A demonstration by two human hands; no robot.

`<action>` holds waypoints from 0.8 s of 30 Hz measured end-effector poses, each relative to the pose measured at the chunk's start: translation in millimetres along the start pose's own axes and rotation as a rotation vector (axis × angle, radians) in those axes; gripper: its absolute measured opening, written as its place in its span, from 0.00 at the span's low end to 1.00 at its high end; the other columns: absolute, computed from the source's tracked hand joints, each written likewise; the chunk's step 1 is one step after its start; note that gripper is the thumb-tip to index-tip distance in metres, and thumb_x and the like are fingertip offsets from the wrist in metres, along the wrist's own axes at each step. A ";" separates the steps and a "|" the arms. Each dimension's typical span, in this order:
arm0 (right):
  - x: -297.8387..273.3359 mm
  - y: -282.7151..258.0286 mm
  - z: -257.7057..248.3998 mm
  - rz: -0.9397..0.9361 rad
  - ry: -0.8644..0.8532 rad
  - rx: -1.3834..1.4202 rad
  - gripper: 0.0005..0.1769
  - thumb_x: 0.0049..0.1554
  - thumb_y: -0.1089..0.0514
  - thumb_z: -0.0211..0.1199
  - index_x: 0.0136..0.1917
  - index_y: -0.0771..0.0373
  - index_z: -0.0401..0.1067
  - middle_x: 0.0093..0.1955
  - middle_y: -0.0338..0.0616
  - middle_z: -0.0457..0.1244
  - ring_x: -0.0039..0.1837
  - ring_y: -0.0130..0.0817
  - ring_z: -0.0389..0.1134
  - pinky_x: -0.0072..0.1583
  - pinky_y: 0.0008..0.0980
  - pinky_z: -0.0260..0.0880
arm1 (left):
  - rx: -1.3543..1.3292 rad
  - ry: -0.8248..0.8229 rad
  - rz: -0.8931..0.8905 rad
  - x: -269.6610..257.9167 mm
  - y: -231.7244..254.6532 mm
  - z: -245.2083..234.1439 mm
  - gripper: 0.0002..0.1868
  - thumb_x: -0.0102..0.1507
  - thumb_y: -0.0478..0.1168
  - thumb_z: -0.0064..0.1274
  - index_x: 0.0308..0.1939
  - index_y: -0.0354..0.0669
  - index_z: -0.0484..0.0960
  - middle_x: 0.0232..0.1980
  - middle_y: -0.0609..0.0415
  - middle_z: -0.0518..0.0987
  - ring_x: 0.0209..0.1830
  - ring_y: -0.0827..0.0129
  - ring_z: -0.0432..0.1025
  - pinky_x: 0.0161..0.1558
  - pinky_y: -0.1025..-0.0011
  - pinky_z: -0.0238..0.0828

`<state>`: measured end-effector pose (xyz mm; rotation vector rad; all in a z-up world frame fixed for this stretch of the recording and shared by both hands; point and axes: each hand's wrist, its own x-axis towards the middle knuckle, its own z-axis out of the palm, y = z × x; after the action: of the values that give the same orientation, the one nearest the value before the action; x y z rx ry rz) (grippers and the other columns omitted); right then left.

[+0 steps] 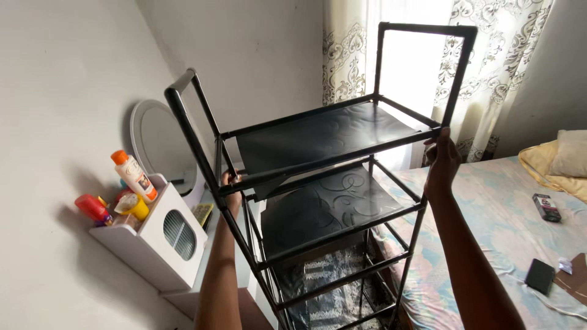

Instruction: The person disassembles a black metal shelving unit by removing shelves and vertical poles. They place the removed parts on the nearby bed.

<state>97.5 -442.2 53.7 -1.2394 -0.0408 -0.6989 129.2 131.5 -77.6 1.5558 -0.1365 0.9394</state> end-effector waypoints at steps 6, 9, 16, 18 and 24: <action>92.6 47.9 33.5 -0.033 -0.128 -0.053 0.34 0.68 0.25 0.50 0.44 0.58 0.69 0.32 0.31 0.50 0.35 0.22 0.48 0.41 0.27 0.48 | 0.763 0.156 0.109 -8.0 45.6 8.8 0.06 0.68 0.33 0.54 0.48 0.38 0.81 0.44 0.45 0.84 0.44 0.55 0.79 0.46 0.58 0.75; 153.9 82.1 52.3 0.114 -0.203 -0.101 0.40 0.67 0.22 0.43 0.64 0.60 0.63 0.48 0.44 0.56 0.51 0.34 0.52 0.52 0.37 0.51 | 0.820 0.128 0.025 -23.5 67.5 20.0 0.07 0.67 0.36 0.56 0.47 0.39 0.80 0.42 0.46 0.85 0.42 0.53 0.80 0.44 0.57 0.75; 177.5 60.0 103.7 0.479 -0.502 -0.291 0.49 0.63 0.21 0.37 0.82 0.55 0.38 0.83 0.54 0.38 0.84 0.56 0.36 0.78 0.61 0.41 | 0.800 0.067 0.165 -40.7 110.2 45.5 0.11 0.65 0.41 0.60 0.46 0.40 0.77 0.43 0.50 0.86 0.41 0.58 0.82 0.39 0.62 0.77; 154.8 36.9 112.9 0.411 -0.518 -0.097 0.46 0.63 0.24 0.41 0.80 0.57 0.44 0.82 0.53 0.44 0.84 0.53 0.39 0.77 0.60 0.45 | 0.755 0.030 0.064 -49.3 124.8 60.3 0.11 0.65 0.41 0.60 0.47 0.41 0.78 0.44 0.50 0.86 0.39 0.60 0.83 0.37 0.63 0.77; 40.8 -70.4 137.9 -0.425 -0.071 0.045 0.24 0.73 0.41 0.47 0.70 0.60 0.63 0.70 0.51 0.59 0.68 0.41 0.62 0.67 0.46 0.66 | 0.645 -0.036 -0.019 -70.1 181.7 102.8 0.11 0.63 0.41 0.62 0.44 0.41 0.79 0.42 0.52 0.87 0.37 0.62 0.83 0.37 0.66 0.79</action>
<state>140.6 -351.1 178.1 -1.2235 -0.3851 -1.0139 26.7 -31.9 28.8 2.1600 0.1758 0.9933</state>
